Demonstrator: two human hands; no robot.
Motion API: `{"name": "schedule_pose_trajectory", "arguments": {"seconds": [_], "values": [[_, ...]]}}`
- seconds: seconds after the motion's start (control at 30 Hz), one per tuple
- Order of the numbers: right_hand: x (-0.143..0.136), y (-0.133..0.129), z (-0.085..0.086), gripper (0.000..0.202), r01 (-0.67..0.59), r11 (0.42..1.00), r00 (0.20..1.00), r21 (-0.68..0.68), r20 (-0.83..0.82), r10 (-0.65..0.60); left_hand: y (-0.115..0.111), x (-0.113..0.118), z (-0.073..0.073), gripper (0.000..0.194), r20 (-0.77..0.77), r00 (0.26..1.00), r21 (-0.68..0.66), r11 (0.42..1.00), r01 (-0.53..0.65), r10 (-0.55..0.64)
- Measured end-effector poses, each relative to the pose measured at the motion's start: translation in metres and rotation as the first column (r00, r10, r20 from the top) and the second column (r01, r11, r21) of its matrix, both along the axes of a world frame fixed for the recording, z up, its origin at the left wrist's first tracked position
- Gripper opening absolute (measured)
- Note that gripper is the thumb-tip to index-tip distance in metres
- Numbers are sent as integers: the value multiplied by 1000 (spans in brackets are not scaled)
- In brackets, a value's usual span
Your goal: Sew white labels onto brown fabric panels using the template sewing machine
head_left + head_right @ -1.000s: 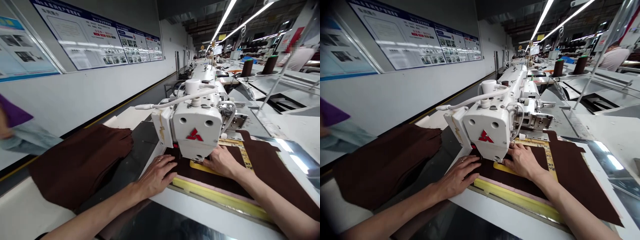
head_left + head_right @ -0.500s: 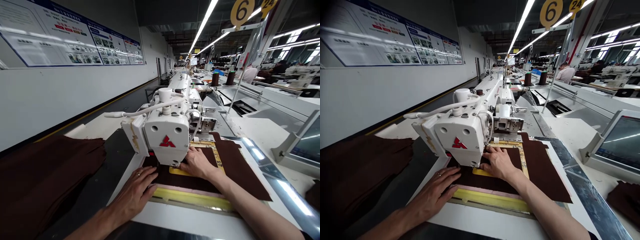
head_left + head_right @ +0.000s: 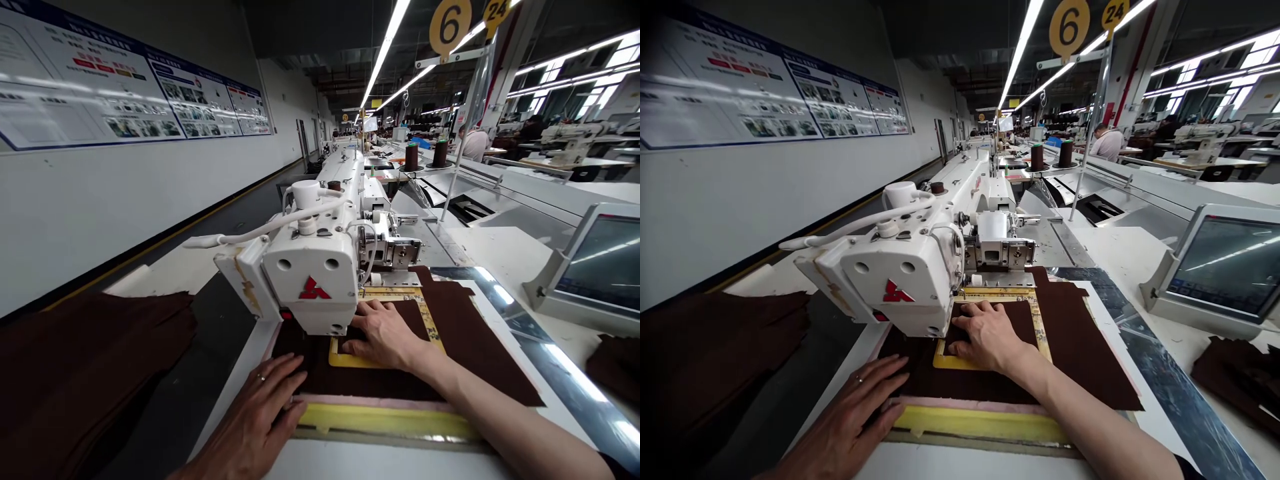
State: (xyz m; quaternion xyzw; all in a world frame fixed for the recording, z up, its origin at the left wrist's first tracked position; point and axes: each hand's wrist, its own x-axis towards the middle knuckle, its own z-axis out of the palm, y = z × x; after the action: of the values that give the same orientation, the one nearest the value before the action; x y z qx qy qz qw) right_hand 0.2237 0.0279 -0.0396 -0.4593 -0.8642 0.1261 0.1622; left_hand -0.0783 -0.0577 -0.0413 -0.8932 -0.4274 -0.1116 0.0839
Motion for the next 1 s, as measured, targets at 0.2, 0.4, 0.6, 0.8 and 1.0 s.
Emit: {"name": "schedule_pose_trajectory", "arguments": {"seconds": [0.2,0.4,0.6,0.8,1.0], "values": [[-1,-10,1,43,-8,1000,1000,11,-15,8,-4,6,10,39,-19,997,-16,997,76,-76],[-1,-22,-1,43,-13,999,1000,29,-21,14,-8,12,17,29,-11,992,-9,992,123,-123],[-1,-30,0,52,-37,999,999,34,-28,38,-7,14,25,25,-52,982,37,982,184,-182],[-1,-39,0,59,-47,998,998,35,-34,48,-6,16,27,25,-57,979,51,979,197,-194],[-2,-48,-3,61,-54,998,997,25,-54,55,-4,23,29,23,-19,978,22,978,208,-207]]}}
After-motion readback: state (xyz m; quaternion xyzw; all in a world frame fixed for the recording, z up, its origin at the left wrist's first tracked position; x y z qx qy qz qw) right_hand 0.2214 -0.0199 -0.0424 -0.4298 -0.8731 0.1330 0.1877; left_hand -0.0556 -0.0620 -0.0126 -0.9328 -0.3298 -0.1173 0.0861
